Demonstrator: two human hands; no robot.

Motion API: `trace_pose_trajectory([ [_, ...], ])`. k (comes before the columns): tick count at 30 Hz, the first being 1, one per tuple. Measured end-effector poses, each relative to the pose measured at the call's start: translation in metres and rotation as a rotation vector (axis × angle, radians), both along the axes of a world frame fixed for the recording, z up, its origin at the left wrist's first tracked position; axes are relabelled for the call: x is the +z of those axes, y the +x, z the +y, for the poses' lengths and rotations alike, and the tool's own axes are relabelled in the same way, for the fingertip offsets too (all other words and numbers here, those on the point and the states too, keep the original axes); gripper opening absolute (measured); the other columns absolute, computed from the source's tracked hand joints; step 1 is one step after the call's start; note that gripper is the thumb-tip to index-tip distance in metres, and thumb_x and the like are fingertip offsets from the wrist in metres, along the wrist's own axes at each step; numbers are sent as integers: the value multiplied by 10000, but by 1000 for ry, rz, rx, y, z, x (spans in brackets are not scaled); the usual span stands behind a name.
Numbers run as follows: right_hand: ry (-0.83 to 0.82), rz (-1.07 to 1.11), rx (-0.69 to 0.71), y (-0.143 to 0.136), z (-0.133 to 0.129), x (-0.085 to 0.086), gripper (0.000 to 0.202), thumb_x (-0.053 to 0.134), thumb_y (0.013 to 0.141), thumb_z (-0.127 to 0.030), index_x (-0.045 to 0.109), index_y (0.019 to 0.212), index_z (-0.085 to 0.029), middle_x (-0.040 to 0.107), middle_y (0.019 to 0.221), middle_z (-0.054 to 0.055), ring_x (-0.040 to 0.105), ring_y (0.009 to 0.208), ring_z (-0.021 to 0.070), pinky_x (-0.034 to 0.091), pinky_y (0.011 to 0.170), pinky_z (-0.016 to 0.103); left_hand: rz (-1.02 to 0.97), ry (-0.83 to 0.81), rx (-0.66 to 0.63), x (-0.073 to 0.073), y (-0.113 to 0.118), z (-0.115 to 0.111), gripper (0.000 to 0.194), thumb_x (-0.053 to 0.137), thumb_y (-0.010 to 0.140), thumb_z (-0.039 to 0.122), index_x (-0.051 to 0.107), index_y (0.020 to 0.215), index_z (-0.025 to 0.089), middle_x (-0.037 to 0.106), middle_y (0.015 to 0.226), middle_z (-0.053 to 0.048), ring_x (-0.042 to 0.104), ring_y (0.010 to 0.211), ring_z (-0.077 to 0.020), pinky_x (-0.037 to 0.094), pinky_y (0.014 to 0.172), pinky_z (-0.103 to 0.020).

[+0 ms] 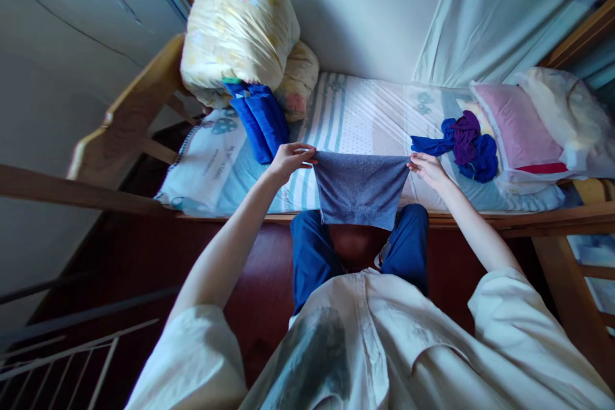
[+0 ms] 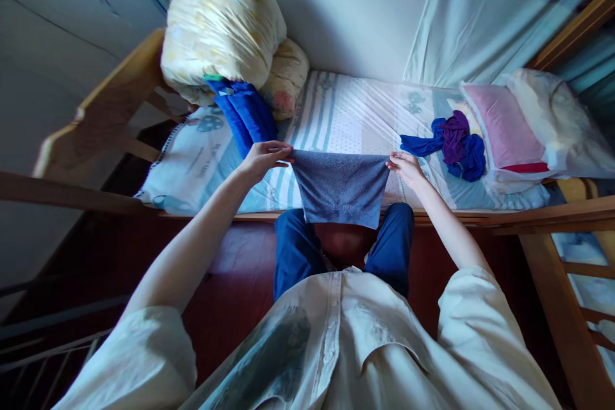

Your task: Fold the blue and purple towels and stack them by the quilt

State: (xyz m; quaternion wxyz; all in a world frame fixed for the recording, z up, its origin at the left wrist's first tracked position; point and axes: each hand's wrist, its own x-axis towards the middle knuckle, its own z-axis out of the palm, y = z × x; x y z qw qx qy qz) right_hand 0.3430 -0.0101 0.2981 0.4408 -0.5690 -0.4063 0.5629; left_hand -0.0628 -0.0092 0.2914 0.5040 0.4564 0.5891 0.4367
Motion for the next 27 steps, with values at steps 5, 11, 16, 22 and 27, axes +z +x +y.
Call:
trace_pose_trajectory([
  [5, 154, -116, -40, -15, 60, -7, 177, 803, 777, -170, 650, 865, -175, 684, 768, -3, 721, 779, 140, 596, 785, 279, 40, 153, 46, -1, 2, 66, 371, 827, 701, 346, 706, 936, 87, 700, 770, -71, 723, 696, -206, 623, 671, -356],
  [11, 433, -235, -67, -13, 94, -8, 192, 791, 778, -268, 699, 929, -192, 732, 939, 35, 723, 961, 188, 569, 873, 302, 86, 480, 119, 5, -7, 92, 401, 754, 816, 448, 709, 1056, 129, 714, 892, -60, 721, 847, -174, 591, 751, -267],
  [16, 390, -313, -9, -5, 67, -51, 215, 780, 753, -337, 738, 889, -175, 766, 965, 69, 704, 933, 193, 560, 888, 329, 171, 434, 137, -49, -13, 52, 392, 722, 816, 480, 748, 1005, 138, 740, 944, -81, 678, 803, -150, 554, 727, -237],
  [22, 81, -419, 101, -11, 1, -137, 164, 763, 745, -298, 767, 837, -162, 795, 985, 105, 718, 960, 226, 565, 923, 356, 390, 14, 117, -155, -2, -19, 282, 673, 780, 381, 793, 877, 146, 756, 805, -78, 690, 881, -222, 535, 760, -267],
  [27, -244, -544, 214, -16, -45, -193, 130, 715, 787, -164, 803, 883, -151, 805, 977, 94, 724, 933, 200, 561, 911, 309, 441, -274, -103, -214, 7, -61, 322, 716, 721, 411, 811, 901, 160, 752, 735, -69, 706, 839, -248, 558, 815, -323],
])
